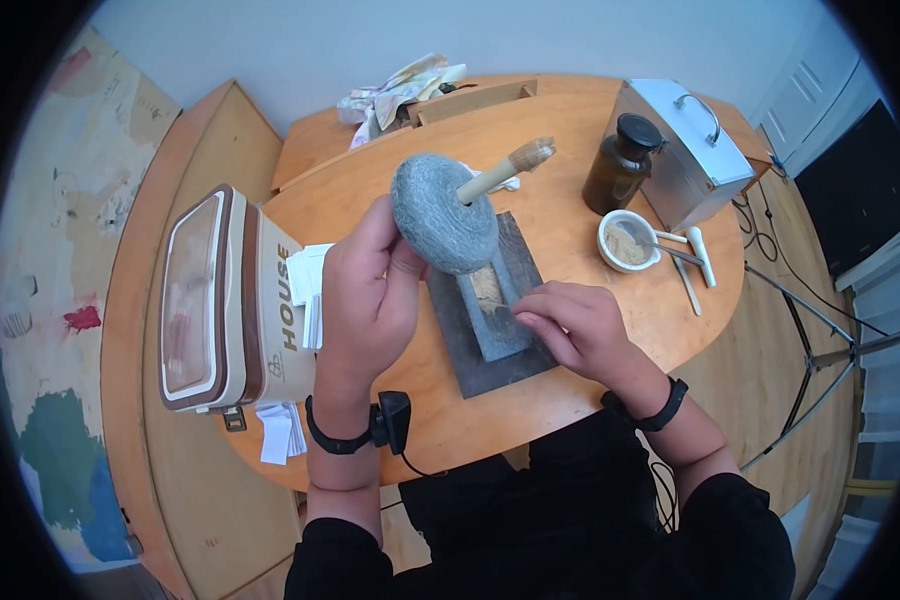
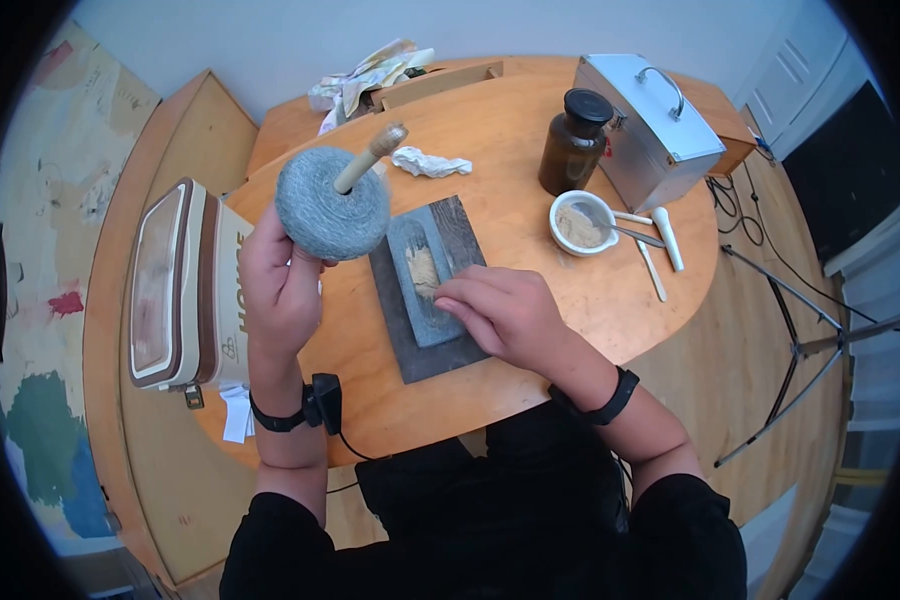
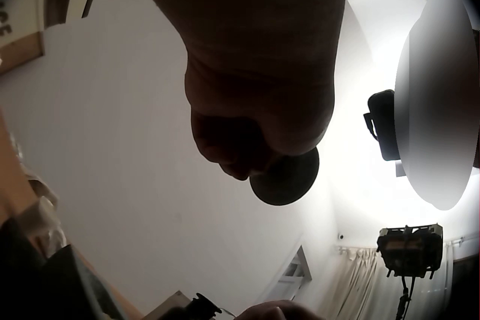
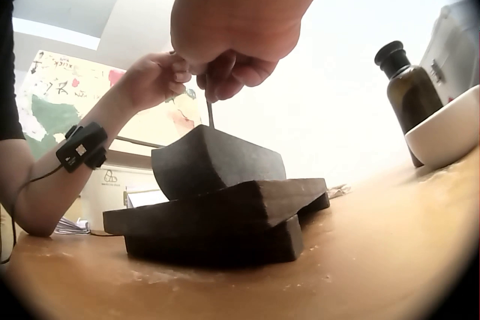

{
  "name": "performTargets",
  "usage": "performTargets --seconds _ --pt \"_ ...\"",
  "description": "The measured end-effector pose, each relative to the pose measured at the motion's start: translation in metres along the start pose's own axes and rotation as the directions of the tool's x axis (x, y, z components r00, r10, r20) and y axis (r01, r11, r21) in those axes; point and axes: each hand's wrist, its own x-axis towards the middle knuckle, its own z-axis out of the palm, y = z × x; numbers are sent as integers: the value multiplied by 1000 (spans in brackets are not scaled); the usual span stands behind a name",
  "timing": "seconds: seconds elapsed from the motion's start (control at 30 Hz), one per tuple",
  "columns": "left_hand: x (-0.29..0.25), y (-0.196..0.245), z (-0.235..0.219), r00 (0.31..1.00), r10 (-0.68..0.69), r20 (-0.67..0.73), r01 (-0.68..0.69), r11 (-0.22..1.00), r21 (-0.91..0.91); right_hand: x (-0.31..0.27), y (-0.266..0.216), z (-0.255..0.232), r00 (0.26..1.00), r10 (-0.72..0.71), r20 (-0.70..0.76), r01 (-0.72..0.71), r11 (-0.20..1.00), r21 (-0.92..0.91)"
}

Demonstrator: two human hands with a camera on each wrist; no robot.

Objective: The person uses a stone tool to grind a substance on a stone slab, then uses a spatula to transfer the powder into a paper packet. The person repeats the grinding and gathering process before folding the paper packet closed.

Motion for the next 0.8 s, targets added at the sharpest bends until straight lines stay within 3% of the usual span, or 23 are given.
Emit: performTargets --seconds 0.1,0.3,0.37,0.47,0.8 --pt "-2 -5 -4 996 -37 84 36 999 8 2 3 1 998 -4 56 5 1000 -16" --pt "-2 -4 -4 996 -9 85 10 1000 -6 8 4 7 999 -19 -43 15 997 -80" --pt "0 -2 1 1000 -23 3 23 999 -35 8 7 13 992 -126 -13 124 986 -114" --pt "1 -1 1 1000 -6 0 6 999 -35 3 3 9 985 -152 84 163 975 -153" --pt "0 0 0 1000 -16 -3 16 1000 -13 3 16 7 977 -202 66 210 962 -173"
